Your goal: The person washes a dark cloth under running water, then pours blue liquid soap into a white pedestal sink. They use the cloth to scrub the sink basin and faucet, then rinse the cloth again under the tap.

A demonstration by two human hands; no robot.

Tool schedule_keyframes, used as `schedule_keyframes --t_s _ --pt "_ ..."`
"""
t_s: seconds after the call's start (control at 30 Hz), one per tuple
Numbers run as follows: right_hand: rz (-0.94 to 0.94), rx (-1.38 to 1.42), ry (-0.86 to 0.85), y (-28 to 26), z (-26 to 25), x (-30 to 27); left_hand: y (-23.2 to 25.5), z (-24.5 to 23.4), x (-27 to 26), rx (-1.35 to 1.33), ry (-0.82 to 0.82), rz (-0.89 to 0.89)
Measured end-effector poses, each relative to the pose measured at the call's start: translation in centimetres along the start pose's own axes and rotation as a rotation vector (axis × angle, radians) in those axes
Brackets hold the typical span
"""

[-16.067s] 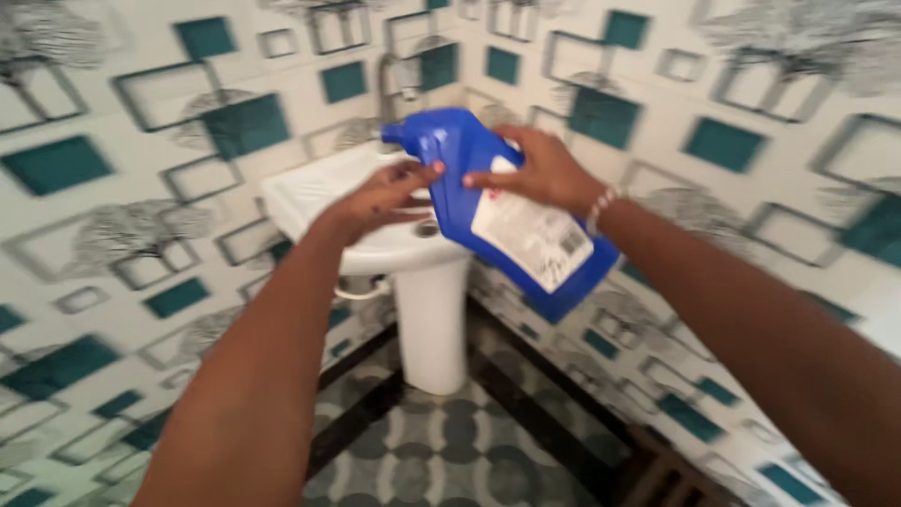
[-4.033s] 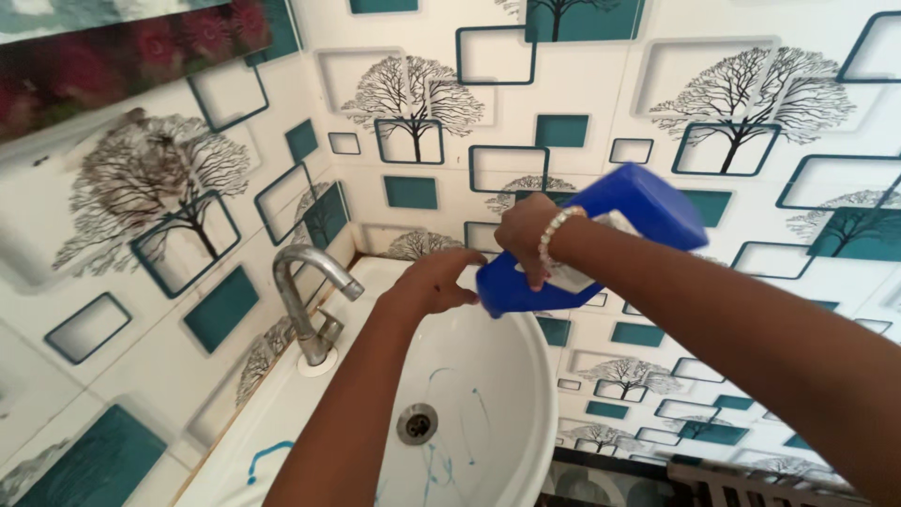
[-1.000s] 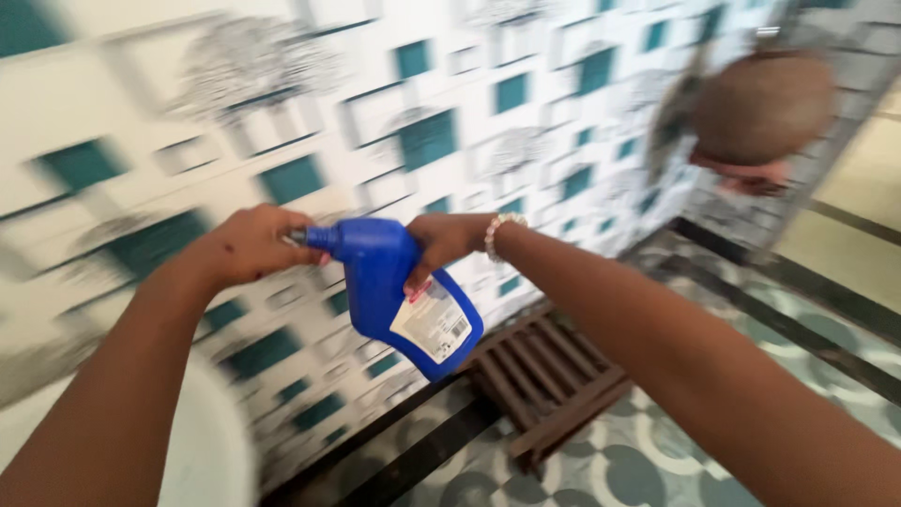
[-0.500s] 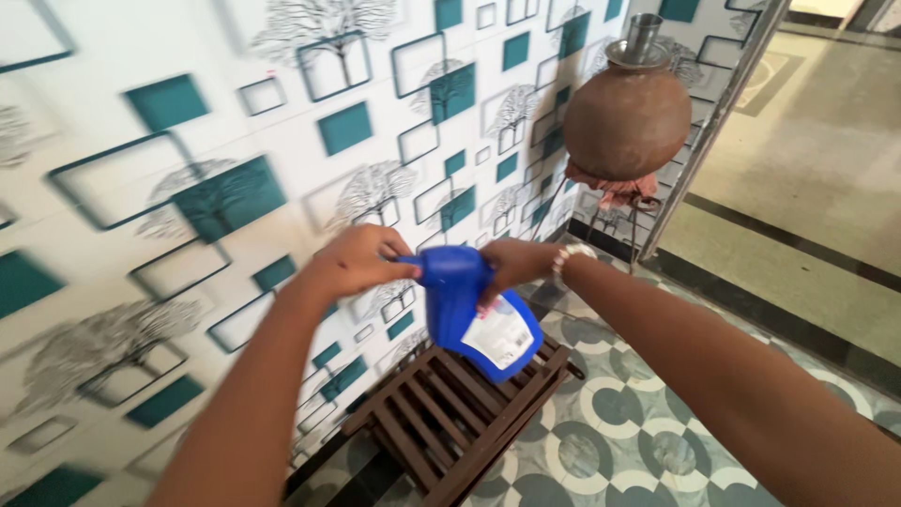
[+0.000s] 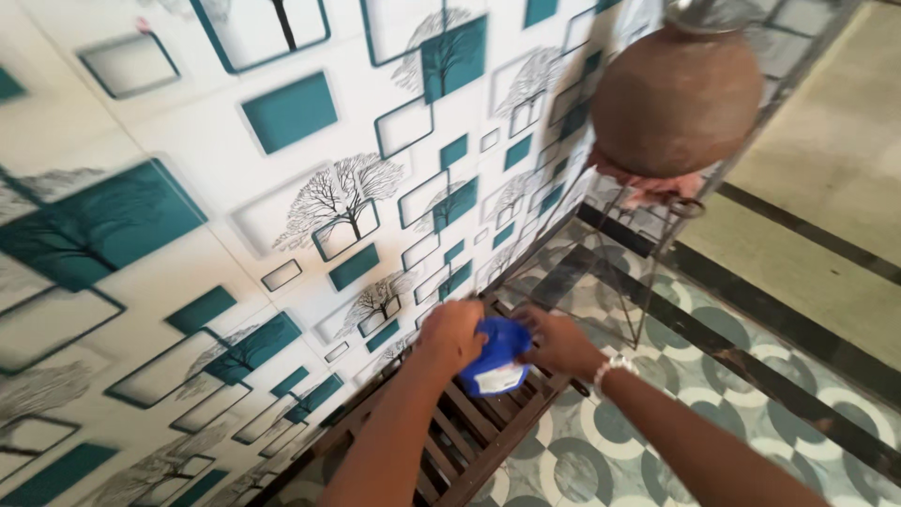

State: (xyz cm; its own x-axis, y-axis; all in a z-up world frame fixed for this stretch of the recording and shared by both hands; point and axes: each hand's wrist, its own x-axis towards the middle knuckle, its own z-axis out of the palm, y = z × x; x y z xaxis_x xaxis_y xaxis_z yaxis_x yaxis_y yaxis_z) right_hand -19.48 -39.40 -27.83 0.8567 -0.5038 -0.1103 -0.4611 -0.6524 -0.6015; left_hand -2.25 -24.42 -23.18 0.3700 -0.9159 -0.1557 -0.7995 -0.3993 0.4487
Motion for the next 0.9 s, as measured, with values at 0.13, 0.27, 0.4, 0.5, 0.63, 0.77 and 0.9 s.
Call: schedule_keyframes --t_s 0.13,0.27,0.4,0.5,0.63,0.77,0.9 --pt "0.026 0.129 -0.087 3.8 7.2 4.2 -5.9 7.1 2.8 0.036 -0.052 -0.115" --pt "0.153 0.183 -0.037 7.4 18.5 7.3 -13.3 14.9 4.6 -0.069 -0.198 -0.243" --pt "0.331 0.385 -0.089 10.9 29.1 8.6 -20.3 22.8 4.0 -0.317 -0.058 -0.255" --pt "0.263 0.545 -0.02 11.6 33.7 7.7 -23.7 25.5 3.7 -0.43 0.02 -0.25" --pt "0.359 0.383 0.043 11.4 34.9 7.2 -23.6 26.1 2.8 -0.539 0.048 -0.339" --pt "0.15 0.429 -0.037 11.8 33.1 8.2 -22.5 23.4 4.7 -0.345 -0.148 -0.419" --pt "0.157 0.247 -0.154 11.8 30.6 9.4 -21.5 21.2 7.0 -0.168 -0.449 -0.409"
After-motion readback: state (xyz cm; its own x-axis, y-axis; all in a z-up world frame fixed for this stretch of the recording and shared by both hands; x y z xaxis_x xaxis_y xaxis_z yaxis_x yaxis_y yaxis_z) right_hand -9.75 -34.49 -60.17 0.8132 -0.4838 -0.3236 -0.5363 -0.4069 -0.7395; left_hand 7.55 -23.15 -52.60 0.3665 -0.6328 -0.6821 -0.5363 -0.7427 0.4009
